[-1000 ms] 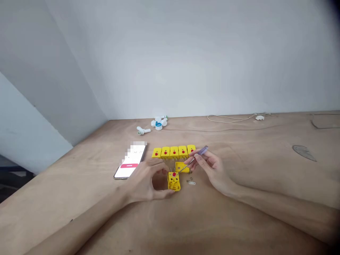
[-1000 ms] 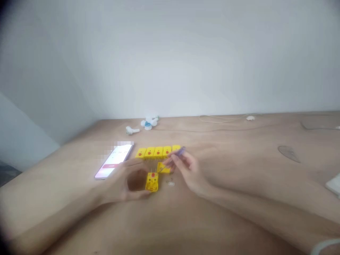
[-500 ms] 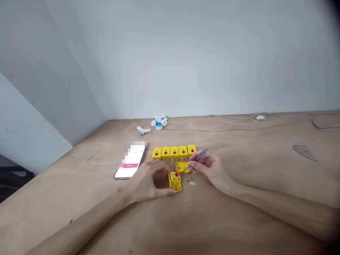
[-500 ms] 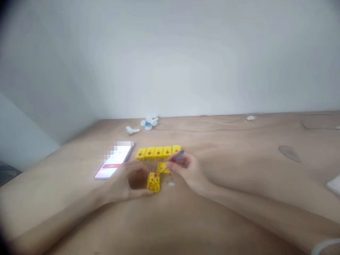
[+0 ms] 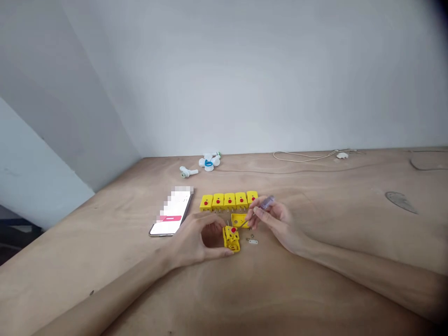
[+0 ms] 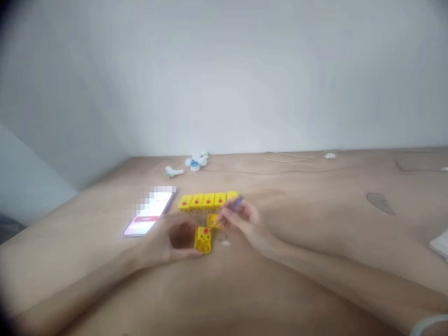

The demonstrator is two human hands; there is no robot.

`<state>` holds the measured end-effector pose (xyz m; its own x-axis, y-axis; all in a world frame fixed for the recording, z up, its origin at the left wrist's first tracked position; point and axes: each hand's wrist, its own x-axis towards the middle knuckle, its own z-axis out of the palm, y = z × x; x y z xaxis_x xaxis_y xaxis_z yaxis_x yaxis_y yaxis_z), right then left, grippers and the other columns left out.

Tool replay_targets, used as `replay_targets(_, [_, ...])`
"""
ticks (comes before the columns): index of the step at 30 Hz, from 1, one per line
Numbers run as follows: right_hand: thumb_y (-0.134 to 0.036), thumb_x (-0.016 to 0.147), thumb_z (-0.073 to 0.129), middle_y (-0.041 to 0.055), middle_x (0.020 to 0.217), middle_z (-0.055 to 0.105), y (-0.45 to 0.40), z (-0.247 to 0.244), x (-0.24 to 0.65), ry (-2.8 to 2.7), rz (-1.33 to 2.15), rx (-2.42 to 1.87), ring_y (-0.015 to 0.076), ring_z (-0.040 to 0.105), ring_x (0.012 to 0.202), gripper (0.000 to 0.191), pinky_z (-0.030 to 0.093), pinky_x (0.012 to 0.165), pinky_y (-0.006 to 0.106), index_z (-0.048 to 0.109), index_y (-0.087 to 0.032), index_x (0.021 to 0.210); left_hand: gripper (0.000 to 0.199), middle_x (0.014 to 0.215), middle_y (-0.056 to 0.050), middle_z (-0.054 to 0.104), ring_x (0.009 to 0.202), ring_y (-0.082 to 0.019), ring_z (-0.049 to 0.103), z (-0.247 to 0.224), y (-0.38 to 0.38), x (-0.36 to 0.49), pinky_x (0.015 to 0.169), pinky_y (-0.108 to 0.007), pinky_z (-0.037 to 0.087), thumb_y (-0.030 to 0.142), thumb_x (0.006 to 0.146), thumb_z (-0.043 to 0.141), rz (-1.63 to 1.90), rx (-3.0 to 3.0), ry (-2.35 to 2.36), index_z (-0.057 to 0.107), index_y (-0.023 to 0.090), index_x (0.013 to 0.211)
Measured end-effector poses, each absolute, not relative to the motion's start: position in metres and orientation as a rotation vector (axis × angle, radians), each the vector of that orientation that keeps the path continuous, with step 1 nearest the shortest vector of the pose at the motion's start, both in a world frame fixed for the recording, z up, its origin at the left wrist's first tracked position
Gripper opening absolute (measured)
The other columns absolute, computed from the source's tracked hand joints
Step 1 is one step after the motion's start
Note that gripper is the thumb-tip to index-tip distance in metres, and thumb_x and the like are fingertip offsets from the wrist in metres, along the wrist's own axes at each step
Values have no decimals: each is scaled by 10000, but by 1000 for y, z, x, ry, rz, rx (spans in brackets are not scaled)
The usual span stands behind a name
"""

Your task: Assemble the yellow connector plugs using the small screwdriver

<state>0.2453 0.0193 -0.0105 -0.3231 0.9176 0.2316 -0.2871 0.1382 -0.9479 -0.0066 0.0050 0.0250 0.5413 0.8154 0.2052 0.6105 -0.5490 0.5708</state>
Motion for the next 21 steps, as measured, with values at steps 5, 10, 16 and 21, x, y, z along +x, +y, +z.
replay_targets(5, [-378,857,768,53,863,762,23,-12,245,-1327,1420,-752,171,706,747,222,572,689,288,674,-177,863,401,971,-31,741,860,-240,665,25,4,-6,756,-357,526,522,710,829,643,2328,1183,693,217,932])
replay_targets(10, [-415,939,666,65,975,738,22,-11,245,-1337,1457,-704,157,678,767,240,554,647,269,717,-185,985,403,926,-20,740,824,-224,667,25,4,-5,736,-335,522,543,714,820,642,2322,1185,696,226,928])
replay_targets(16, [-370,831,799,5,813,705,15,-10,240,-1146,1567,-704,161,667,727,253,542,661,282,646,-211,955,392,916,-19,738,801,-212,664,24,5,-6,707,-320,513,513,710,832,666,2338,1158,690,214,920])
replay_targets(21, [-395,819,805,46,891,736,19,-8,240,-1168,1540,-760,147,650,734,265,518,679,272,674,-176,889,388,899,-21,728,804,-214,656,23,5,-6,732,-331,514,509,715,829,658,2335,1161,689,211,921])
